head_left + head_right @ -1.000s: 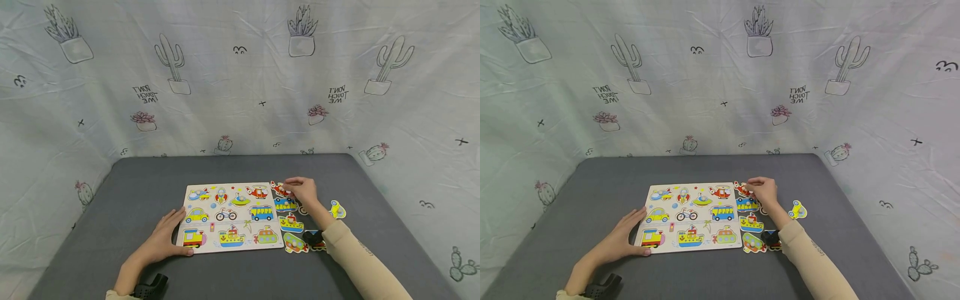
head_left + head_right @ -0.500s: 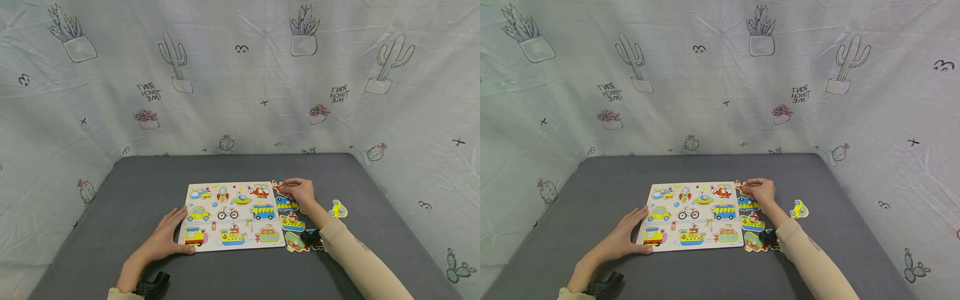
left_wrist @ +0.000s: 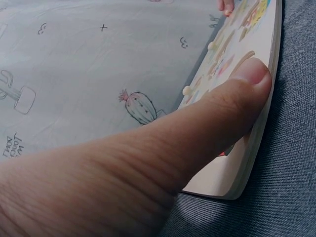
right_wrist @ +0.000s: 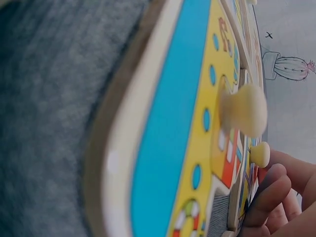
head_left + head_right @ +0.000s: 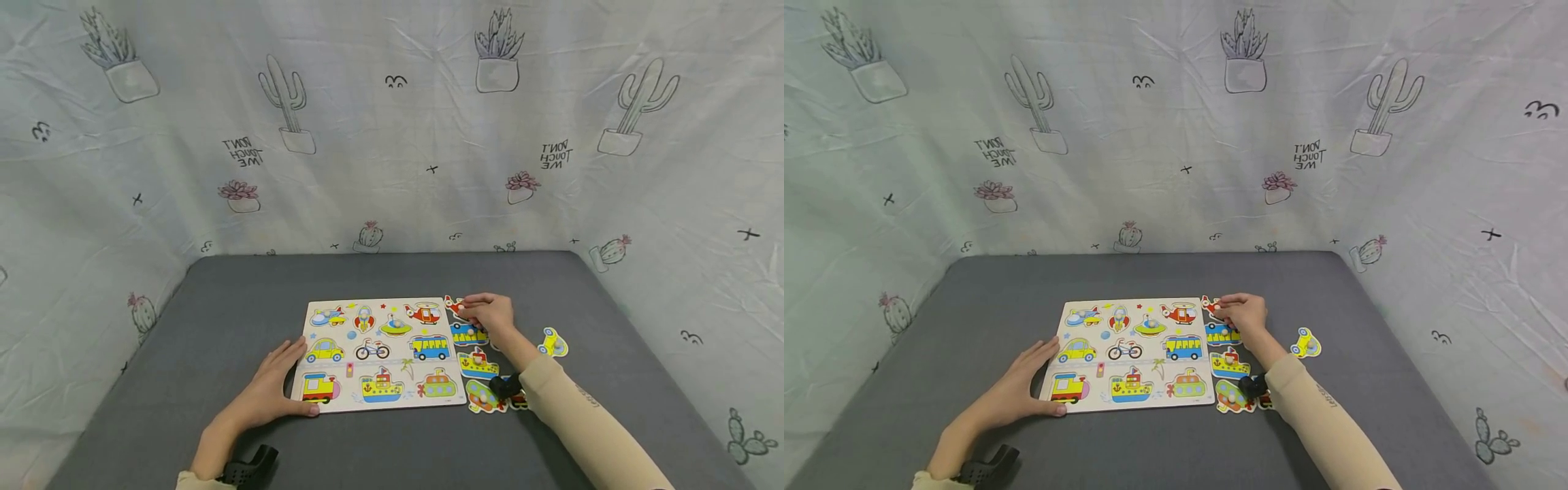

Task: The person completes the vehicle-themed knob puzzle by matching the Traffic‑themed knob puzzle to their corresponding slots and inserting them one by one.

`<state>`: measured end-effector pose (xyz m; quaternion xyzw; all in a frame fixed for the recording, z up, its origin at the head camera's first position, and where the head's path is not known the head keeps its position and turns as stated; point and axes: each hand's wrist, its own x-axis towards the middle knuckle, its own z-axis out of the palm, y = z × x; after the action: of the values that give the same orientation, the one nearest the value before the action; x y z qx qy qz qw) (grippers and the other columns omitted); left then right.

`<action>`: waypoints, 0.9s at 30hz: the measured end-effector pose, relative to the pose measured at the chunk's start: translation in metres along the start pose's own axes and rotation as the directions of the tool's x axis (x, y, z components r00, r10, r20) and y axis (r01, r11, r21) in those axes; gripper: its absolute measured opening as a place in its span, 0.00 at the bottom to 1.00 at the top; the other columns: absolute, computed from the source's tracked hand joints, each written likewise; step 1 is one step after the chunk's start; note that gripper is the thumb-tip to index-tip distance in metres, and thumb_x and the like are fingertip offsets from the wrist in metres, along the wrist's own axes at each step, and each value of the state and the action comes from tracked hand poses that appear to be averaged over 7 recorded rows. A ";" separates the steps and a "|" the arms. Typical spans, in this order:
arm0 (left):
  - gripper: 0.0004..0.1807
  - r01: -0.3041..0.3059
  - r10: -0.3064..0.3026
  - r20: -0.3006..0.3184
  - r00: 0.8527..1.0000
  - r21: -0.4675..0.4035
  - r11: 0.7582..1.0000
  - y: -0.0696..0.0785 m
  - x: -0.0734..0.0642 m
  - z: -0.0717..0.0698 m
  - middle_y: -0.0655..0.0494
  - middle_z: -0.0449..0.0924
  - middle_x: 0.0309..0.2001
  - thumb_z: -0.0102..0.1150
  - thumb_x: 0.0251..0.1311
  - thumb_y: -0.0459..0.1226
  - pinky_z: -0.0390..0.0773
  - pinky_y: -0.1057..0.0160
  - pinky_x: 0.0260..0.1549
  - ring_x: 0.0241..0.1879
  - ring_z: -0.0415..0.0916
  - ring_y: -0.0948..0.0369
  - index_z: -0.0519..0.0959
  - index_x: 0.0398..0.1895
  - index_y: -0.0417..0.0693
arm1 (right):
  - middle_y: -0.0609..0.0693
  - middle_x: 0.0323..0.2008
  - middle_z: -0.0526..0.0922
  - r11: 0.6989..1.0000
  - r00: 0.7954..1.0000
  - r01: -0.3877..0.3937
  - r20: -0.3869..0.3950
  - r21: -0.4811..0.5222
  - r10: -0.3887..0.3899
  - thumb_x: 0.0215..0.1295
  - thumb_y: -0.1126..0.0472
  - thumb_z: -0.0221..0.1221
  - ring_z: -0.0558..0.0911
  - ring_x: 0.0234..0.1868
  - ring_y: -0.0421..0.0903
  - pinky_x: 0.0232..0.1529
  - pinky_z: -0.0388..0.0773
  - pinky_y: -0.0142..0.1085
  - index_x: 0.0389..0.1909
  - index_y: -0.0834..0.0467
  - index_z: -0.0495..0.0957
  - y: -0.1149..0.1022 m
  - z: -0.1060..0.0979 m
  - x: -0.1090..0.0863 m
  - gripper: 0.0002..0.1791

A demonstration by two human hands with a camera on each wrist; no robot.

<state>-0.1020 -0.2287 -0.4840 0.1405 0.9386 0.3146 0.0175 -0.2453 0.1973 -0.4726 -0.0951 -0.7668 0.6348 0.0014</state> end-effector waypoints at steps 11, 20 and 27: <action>0.67 0.010 -0.010 -0.003 1.000 0.003 1.000 -0.002 -0.001 0.002 0.47 0.51 0.76 0.76 0.33 0.65 0.48 0.30 0.62 0.73 0.41 0.41 0.57 0.76 0.43 | 0.54 0.35 0.87 0.999 0.999 0.016 -0.027 -0.048 -0.018 0.53 0.68 0.73 0.78 0.20 0.43 0.18 0.72 0.31 0.42 0.64 0.85 0.004 0.001 0.000 0.15; 0.68 0.007 -0.007 0.002 1.000 0.007 1.000 -0.001 0.000 0.001 0.46 0.51 0.76 0.75 0.33 0.66 0.48 0.30 0.62 0.73 0.41 0.41 0.57 0.76 0.42 | 0.52 0.32 0.87 0.996 0.999 0.032 -0.034 -0.083 -0.035 0.53 0.66 0.73 0.78 0.21 0.44 0.18 0.72 0.32 0.41 0.63 0.85 0.004 0.002 0.000 0.14; 0.68 -0.001 0.001 -0.004 1.000 0.006 1.000 0.000 0.001 0.000 0.46 0.52 0.76 0.75 0.33 0.66 0.47 0.30 0.62 0.73 0.41 0.41 0.57 0.76 0.42 | 0.53 0.32 0.87 0.995 0.998 0.034 -0.045 -0.097 -0.038 0.54 0.65 0.73 0.79 0.22 0.44 0.19 0.72 0.32 0.40 0.63 0.85 0.002 0.003 0.000 0.12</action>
<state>-0.1032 -0.2281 -0.4837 0.1403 0.9395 0.3122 0.0150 -0.2454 0.1951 -0.4753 -0.0960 -0.7979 0.5945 0.0259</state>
